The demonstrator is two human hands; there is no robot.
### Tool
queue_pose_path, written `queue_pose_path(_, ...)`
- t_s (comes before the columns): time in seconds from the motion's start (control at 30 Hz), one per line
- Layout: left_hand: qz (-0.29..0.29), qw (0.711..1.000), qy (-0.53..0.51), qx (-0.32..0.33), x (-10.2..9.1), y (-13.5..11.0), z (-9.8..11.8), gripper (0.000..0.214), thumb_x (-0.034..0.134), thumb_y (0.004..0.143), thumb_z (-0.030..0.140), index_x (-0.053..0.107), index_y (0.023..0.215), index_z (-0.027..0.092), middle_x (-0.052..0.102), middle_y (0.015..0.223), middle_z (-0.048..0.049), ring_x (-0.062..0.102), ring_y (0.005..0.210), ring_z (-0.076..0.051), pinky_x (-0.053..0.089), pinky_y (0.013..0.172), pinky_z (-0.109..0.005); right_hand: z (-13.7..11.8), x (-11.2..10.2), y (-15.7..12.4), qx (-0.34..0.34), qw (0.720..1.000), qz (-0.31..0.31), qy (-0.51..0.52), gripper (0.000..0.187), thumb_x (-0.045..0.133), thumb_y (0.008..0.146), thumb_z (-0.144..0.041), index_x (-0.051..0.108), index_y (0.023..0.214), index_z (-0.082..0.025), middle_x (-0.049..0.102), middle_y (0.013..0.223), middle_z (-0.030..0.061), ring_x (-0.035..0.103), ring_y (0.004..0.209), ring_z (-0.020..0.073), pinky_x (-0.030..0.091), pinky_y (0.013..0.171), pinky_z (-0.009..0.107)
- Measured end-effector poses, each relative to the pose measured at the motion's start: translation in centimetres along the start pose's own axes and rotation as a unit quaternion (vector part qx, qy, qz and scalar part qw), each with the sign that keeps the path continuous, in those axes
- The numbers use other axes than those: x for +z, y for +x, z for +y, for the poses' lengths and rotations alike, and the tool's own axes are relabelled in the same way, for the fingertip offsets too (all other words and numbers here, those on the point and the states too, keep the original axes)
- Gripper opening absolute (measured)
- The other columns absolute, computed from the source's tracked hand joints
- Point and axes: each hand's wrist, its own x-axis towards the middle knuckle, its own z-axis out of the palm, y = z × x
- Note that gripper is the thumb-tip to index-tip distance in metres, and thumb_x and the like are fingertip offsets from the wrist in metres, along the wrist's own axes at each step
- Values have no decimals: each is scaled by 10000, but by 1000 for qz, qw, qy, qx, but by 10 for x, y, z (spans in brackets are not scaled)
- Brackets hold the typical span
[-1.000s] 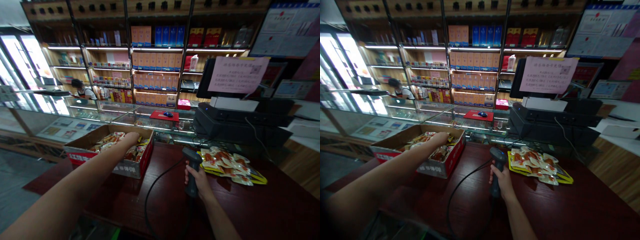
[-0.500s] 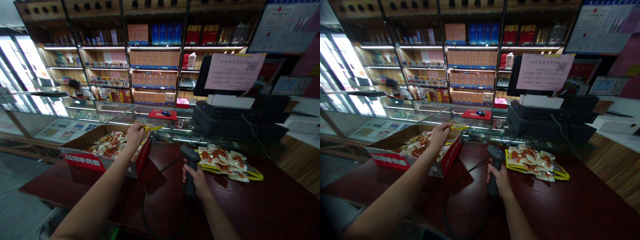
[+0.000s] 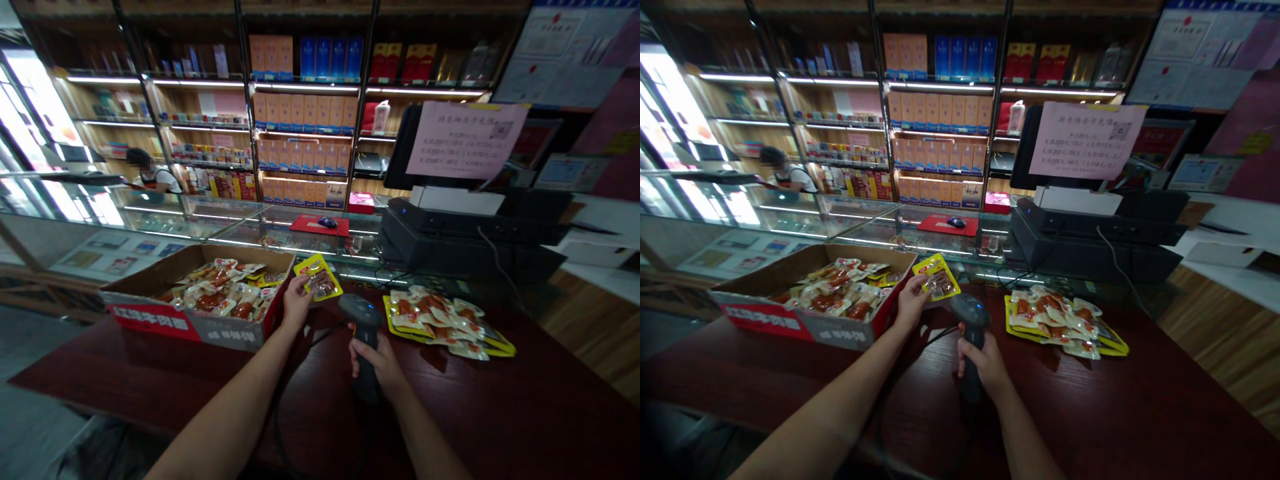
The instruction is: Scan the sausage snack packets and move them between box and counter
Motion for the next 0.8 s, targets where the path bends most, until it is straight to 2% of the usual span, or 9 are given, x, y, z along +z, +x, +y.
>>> queue_pose_path(0.23,16,1000,-24,2,-5,5,-7,280,645,575,119,656,854,131,590,1078,-100,543,1063,-207,406,965,-363,2,2,2,14,1000,2,-27,432,703,656,-384,522,964,-140,536,514,-66,490,351,95,438,343,224)
queue_pose_path(0.43,26,999,-29,12,-3,5,-9,273,646,558,112,658,831,122,601,1034,-97,560,1014,-203,419,940,-368,5,2,2,30,999,-8,-39,387,695,658,-388,498,902,-162,532,506,-74,485,349,93,439,343,221)
queue_pose_path(0.63,28,999,29,23,-4,6,-13,234,604,578,96,659,804,127,616,1008,-99,564,983,-203,434,908,-351,8,2,2,57,998,-7,-38,390,700,645,-389,482,885,-173,534,498,-80,486,348,94,434,337,216)
queue_pose_path(0.8,30,1000,-4,7,-3,6,-11,245,627,557,100,651,799,118,605,1029,-105,564,994,-203,434,910,-352,8,2,2,54,998,-7,-37,399,699,639,-397,480,884,-171,539,496,-79,485,335,92,433,331,216)
